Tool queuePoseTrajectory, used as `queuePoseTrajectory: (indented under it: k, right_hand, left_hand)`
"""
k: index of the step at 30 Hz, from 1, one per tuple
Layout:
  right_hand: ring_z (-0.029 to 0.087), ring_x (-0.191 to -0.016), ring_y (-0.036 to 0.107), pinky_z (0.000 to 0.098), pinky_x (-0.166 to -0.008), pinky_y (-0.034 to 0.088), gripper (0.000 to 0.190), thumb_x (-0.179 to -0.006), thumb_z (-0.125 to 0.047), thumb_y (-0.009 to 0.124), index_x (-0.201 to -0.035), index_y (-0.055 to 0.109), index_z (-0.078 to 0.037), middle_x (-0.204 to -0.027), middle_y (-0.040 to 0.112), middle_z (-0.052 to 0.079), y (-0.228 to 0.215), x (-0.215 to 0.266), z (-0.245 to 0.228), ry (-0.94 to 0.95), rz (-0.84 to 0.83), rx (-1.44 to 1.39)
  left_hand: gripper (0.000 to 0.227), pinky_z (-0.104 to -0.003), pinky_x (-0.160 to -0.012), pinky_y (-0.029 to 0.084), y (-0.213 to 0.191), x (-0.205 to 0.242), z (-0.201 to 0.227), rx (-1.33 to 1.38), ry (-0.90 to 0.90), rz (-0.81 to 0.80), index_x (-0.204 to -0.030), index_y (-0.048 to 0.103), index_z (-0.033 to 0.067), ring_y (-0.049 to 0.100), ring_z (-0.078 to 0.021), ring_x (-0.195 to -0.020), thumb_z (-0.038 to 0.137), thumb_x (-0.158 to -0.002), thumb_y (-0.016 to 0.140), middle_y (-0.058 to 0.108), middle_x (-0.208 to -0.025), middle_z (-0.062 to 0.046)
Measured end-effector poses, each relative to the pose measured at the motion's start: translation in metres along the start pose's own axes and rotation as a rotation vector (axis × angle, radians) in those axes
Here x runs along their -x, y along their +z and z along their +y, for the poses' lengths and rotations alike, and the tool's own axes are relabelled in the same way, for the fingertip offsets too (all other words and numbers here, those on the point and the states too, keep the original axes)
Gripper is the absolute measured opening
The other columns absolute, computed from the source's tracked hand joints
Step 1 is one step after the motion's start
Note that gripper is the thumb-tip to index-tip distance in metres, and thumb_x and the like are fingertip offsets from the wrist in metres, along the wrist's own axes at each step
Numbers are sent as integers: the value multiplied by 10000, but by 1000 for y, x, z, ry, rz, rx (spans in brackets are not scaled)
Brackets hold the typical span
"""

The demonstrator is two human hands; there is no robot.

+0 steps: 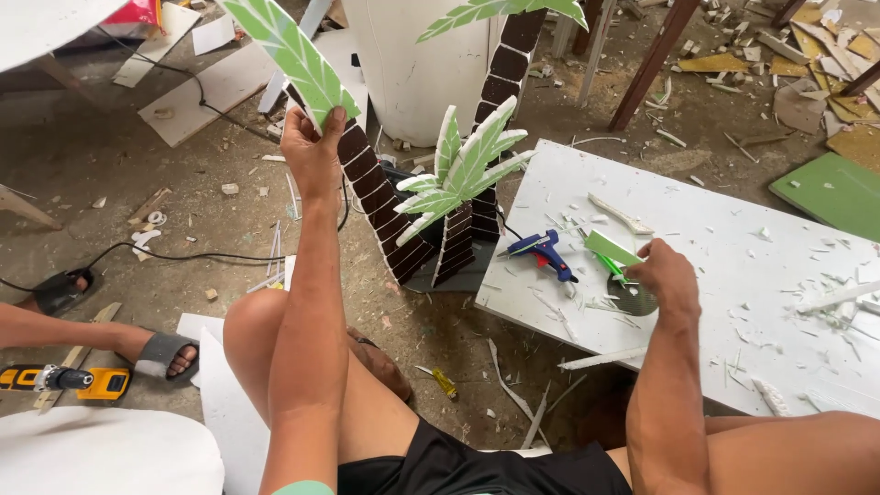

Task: Cutting foam sheets into leaf shapes and gluing them onto a palm tree model using a hot glue gun.

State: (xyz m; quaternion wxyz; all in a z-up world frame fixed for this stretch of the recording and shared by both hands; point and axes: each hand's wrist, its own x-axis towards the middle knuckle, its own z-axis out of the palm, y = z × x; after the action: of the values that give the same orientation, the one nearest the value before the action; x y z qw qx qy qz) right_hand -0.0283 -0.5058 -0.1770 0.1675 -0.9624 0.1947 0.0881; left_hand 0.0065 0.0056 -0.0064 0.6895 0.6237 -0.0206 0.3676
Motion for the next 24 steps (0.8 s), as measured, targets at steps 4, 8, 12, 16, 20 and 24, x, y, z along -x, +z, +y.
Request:
queuePoseTrajectory:
  k: [4,8,12,16,20,24]
  right_hand:
    - [433,-1048,688,546,-885,527,568,-699,-307,820,-1219,679,-127,-1063,748,215,-17,-4,10,47,9,-7]
    - [463,-988,646,542,-841,505,458,-922,-329,684,-1252,661,-11,-1034,712,263,-32,10,14,-1,202,-77]
    - [294,-782,637,443,-676,503,367,-1042,-284,572,-1305,598,-29,-939,684,172,-72,49,-25,16,273,-366]
    - [273,-798,643,433,-673,513,394,-1002,-136,596,-1385,541,-62,-1075,690,175,-85,64,-43,-76,328,-487]
    - [247,-725,630,401,-616,505,421,-975,-96,599,-1392,539,-87,-1048,690,170,-78,60,-41,-68,318,-504]
    - [272,-726,630,421,-631,495,402,-971,-103,614,-1370,567,-77,-962,696,167,-69,51,-33,-77,296,-460]
  left_hand:
    - [406,-396,-934,514,-17,-14,-22,7,31,-26,-1144,546,70,604,-206,-917,303,-942,810,613,-996,-114]
    - [415,-338,-843,582,-22,-13,-16,5,61,-48,-1097,610,54,654,-197,-860,332,-878,826,661,-954,-99]
    - [469,-308,-806,624,-20,-12,-5,10,126,-75,-1071,642,18,707,-217,-867,365,-814,824,722,-951,-115]
    - [461,-339,-891,612,-20,-11,-2,20,102,-122,-1084,616,38,677,-219,-934,381,-837,801,682,-990,-100]
    - [366,-333,-970,597,-29,-18,-2,89,37,-287,-1208,550,76,628,-155,-855,215,-924,736,649,-963,-62]
    - [403,-314,-932,581,-45,-26,0,144,-9,-461,-1343,539,67,630,-227,-1047,218,-991,665,645,-1162,-130]
